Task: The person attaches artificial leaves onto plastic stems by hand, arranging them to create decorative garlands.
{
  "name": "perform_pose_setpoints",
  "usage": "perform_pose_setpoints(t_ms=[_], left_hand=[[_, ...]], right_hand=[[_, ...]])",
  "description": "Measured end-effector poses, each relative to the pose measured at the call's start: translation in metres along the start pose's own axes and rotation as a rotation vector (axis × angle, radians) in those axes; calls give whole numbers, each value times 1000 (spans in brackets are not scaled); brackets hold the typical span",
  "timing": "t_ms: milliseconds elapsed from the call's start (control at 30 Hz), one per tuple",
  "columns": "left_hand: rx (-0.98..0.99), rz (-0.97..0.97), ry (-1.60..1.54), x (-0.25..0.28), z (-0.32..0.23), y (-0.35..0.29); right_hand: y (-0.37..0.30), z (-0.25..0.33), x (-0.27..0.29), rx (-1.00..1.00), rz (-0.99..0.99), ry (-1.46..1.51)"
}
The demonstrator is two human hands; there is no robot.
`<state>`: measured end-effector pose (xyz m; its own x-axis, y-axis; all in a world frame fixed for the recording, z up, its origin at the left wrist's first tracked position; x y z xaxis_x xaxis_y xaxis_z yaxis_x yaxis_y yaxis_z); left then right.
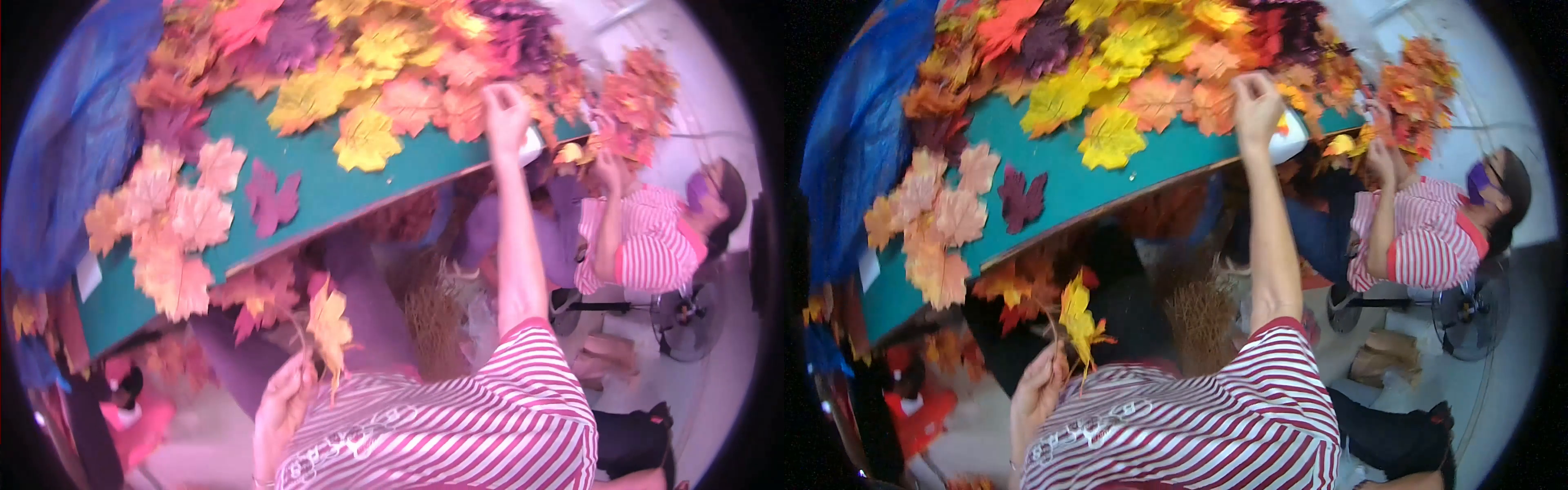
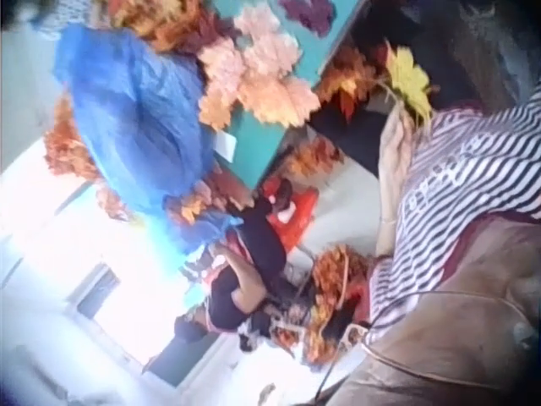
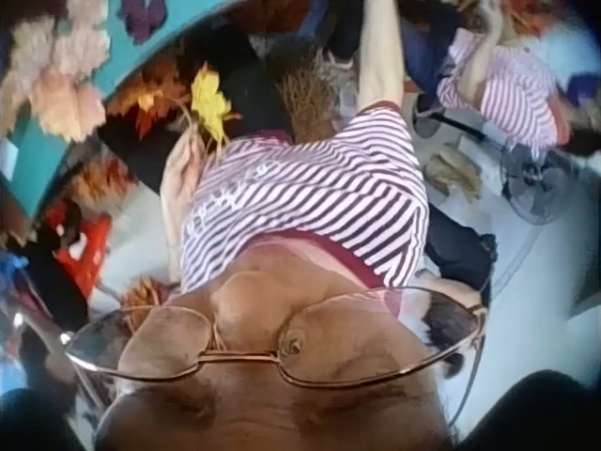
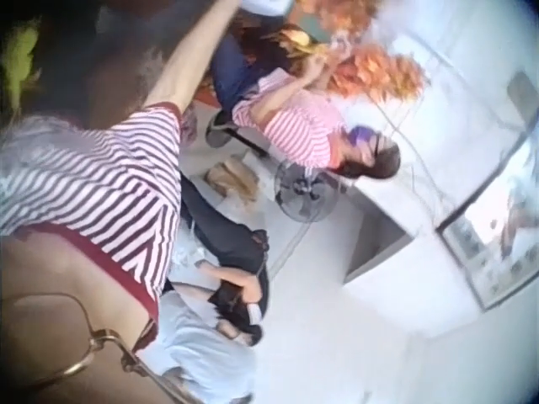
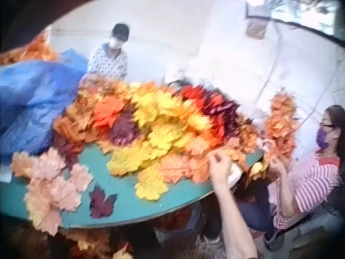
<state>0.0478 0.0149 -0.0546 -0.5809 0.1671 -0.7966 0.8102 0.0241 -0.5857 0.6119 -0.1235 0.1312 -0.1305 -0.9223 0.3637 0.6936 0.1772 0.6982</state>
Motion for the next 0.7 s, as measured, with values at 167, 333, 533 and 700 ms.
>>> perform_pose_setpoints(t_ms=[167, 333, 533, 700], left_hand=[[-36, -22, 261, -10, -3, 8], [-5, -23, 141, -23, -5, 13], [-188, -145, 141, -14, -20, 1], [-284, -217, 215, -3, -26, -4]], right_hand=[[-50, 221, 15, 699, 148, -345], [-207, 324, -43, 427, 1168, 438], [-330, 308, -70, -3, 1293, 680], [-355, 282, -72, -449, 1169, 503]])
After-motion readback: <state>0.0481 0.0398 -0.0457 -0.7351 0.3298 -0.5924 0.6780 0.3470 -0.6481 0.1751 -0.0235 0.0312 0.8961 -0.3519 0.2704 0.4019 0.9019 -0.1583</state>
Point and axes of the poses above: each hand's wrist, its own y-axis towards the middle knuckle, its own x-axis out of the back of the hand, z = x × y, the point moved 9 cm from there along y, towards the middle knuckle, and after that the axes turned 3 degrees about x, right-handed, at the moved point
